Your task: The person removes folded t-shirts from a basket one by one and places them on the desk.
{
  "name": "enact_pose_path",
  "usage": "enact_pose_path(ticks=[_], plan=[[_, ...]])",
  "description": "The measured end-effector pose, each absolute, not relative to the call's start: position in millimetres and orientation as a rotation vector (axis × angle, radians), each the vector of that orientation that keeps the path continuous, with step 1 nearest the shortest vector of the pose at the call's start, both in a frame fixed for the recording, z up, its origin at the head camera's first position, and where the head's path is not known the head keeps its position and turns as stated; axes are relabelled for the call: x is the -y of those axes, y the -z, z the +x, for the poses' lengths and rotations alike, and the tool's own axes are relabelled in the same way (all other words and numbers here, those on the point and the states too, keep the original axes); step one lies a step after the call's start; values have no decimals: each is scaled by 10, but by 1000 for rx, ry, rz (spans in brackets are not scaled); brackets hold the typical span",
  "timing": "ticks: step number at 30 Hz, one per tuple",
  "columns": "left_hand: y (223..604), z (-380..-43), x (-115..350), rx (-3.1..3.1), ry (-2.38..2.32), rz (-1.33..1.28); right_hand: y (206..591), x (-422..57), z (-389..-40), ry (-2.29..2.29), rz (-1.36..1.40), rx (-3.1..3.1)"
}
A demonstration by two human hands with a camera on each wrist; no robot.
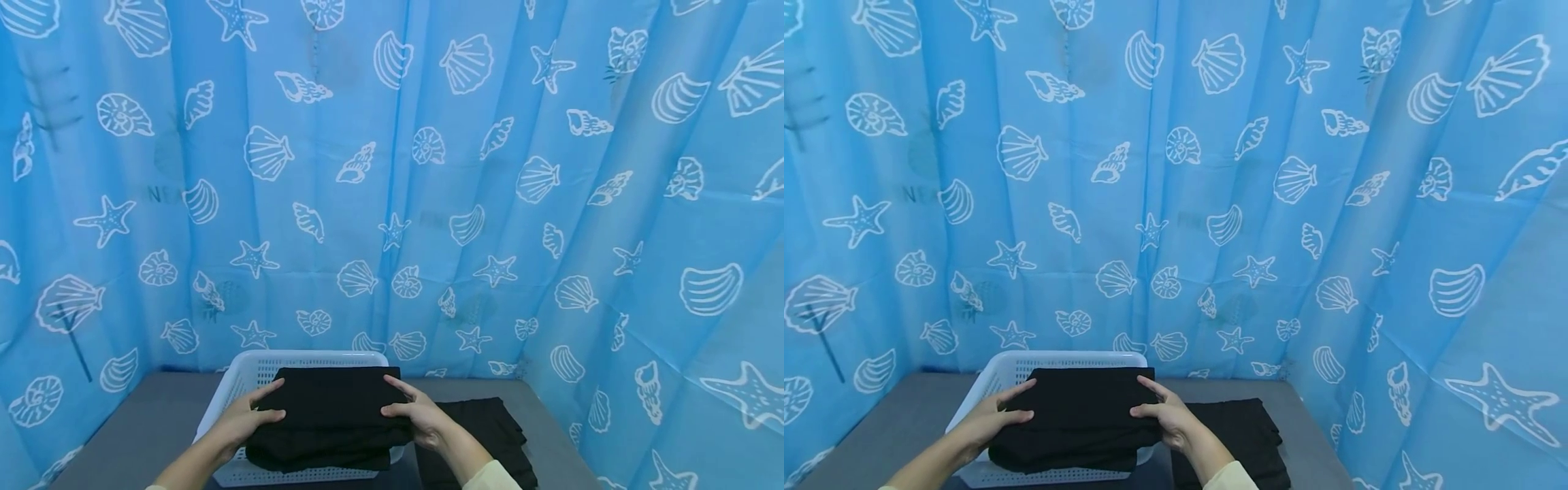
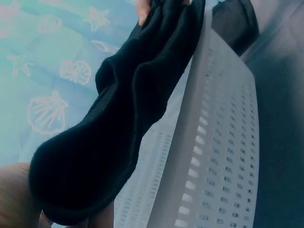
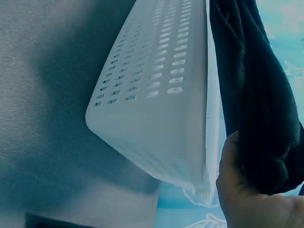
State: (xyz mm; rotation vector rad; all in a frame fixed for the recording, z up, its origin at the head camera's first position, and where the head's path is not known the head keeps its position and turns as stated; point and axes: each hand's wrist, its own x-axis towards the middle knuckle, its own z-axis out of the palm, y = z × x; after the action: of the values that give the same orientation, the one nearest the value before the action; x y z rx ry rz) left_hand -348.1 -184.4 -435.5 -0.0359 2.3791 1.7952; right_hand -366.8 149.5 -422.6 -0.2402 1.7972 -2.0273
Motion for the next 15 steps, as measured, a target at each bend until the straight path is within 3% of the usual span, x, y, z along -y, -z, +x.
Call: enact_pose_path(ticks=[15], plan=[[4382, -3197, 1527, -2485, -1763, -31, 4304, -1845, -3425, 2035, -240, -1809]])
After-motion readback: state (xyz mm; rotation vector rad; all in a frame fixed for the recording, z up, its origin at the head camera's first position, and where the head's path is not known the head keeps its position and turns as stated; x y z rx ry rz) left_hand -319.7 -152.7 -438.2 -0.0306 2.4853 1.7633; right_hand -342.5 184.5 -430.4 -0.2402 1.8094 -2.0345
